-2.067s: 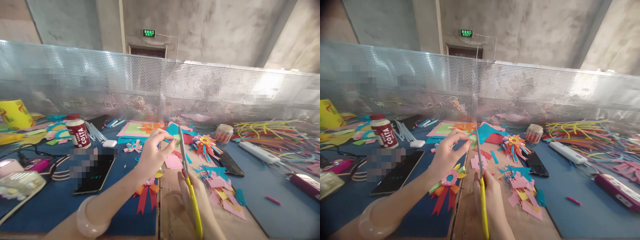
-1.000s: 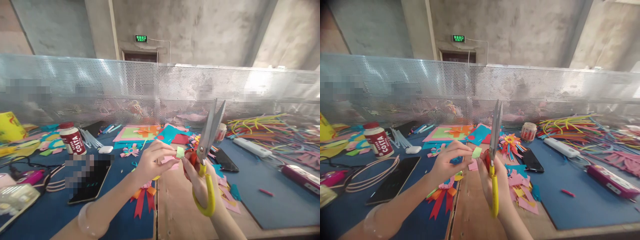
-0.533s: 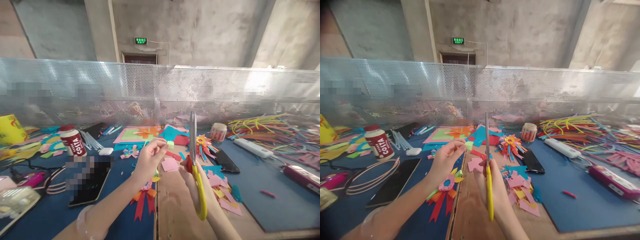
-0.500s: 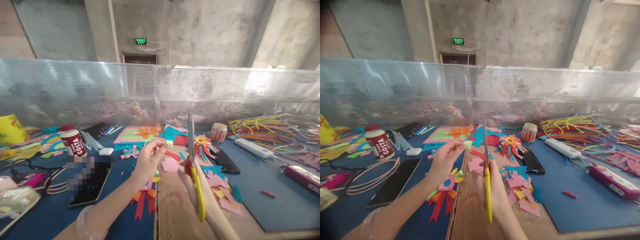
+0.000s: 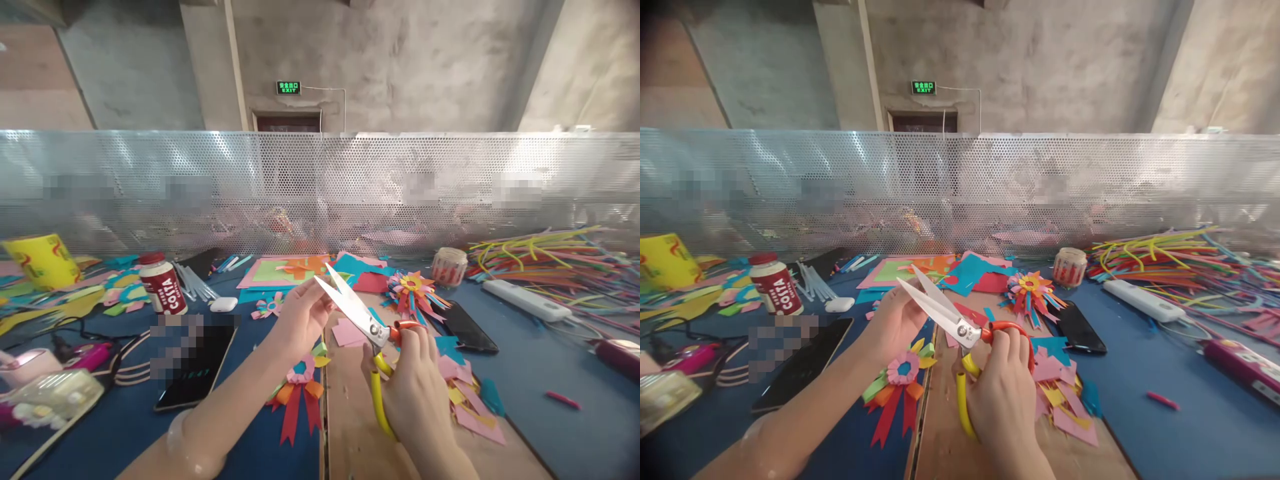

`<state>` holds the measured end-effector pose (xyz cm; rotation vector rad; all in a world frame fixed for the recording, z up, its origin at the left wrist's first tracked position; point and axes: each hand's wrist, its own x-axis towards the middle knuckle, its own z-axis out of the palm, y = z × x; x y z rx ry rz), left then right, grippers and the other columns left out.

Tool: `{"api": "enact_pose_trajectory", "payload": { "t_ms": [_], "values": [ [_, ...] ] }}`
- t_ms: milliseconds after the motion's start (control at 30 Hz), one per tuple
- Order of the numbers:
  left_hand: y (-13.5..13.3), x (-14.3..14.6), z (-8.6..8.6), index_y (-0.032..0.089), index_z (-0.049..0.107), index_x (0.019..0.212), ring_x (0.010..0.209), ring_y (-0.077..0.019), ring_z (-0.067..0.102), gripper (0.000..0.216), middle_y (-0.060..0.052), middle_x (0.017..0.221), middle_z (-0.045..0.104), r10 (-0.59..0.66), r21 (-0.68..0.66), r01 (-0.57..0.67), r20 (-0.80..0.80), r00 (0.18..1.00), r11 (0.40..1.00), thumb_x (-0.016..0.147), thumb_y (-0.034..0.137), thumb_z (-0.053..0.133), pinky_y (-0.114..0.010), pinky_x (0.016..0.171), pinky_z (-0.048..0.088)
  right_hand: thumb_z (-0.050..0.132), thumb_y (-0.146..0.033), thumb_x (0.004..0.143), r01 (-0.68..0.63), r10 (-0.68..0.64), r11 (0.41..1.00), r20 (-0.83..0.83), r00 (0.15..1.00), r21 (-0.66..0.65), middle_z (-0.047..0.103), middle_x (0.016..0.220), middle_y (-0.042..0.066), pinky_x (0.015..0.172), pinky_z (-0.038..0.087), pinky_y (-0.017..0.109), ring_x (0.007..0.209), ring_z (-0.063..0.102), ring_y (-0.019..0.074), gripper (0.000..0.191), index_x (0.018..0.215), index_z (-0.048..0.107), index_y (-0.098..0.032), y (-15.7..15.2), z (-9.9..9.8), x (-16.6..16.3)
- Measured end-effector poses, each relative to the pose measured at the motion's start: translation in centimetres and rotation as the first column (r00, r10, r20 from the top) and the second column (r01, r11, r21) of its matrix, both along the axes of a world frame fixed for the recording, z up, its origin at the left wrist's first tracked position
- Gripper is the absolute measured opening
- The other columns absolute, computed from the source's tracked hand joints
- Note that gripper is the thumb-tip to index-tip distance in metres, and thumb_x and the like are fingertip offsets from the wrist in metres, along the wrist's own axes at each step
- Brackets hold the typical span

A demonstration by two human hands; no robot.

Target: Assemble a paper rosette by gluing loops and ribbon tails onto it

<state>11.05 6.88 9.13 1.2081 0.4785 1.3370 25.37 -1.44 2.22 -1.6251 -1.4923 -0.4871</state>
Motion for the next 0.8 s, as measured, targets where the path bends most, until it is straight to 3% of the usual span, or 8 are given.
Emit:
{"api": "enact_pose_trajectory", "payload": {
  "t_ms": [300, 500, 800],
  "values": [
    [-0.14, -0.05, -0.03, 0.02, 0.057, 0.064, 0.057, -0.01, 0.045, 0.016, 0.0, 0.063, 0.051, -0.013, 0.074, 0.016, -0.039, 0.999, 0.997, 0.072, 0.032, 0.063, -0.028, 0.055, 0.041, 0.052, -0.037, 0.077, -0.006, 0.006, 1.0, -0.003, 1.0, 0.005, 0.049, 0.097, 0.012, 0.065, 0.045, 0.04, 0.093, 0.046, 0.0315, 0.026, 0.092, 0.037, -0.021, 0.17, -0.35, 0.15],
    [-0.19, 0.01, -0.25, 0.02, 0.056, 0.063, 0.056, -0.0097, 0.041, 0.017, 0.0, 0.062, 0.049, 0.083, 0.118, -0.073, -0.08, 0.993, 0.99, 0.072, 0.033, 0.063, -0.027, 0.054, 0.04, 0.045, -0.04, 0.081, 0.011, -0.01, 1.0, -0.011, 1.0, 0.01, 0.05, 0.099, 0.012, 0.064, 0.045, 0.039, 0.092, 0.046, 0.0299, 0.022, 0.088, 0.036, -0.022, 0.47, -0.42, 0.19],
    [-0.79, 0.24, 0.05, 0.02, 0.058, 0.061, 0.055, -0.0089, 0.039, 0.014, 0.002, 0.059, 0.046, 0.067, 0.11, -0.058, -0.077, 0.995, 0.992, 0.072, 0.027, 0.063, -0.026, 0.054, 0.038, 0.045, -0.04, 0.082, -0.005, 0.005, 1.0, -0.054, 0.999, 0.007, 0.049, 0.093, 0.01, 0.063, 0.043, 0.038, 0.088, 0.046, 0.0287, 0.021, 0.088, 0.035, -0.022, 0.69, -0.46, 0.36]
  ]
}}
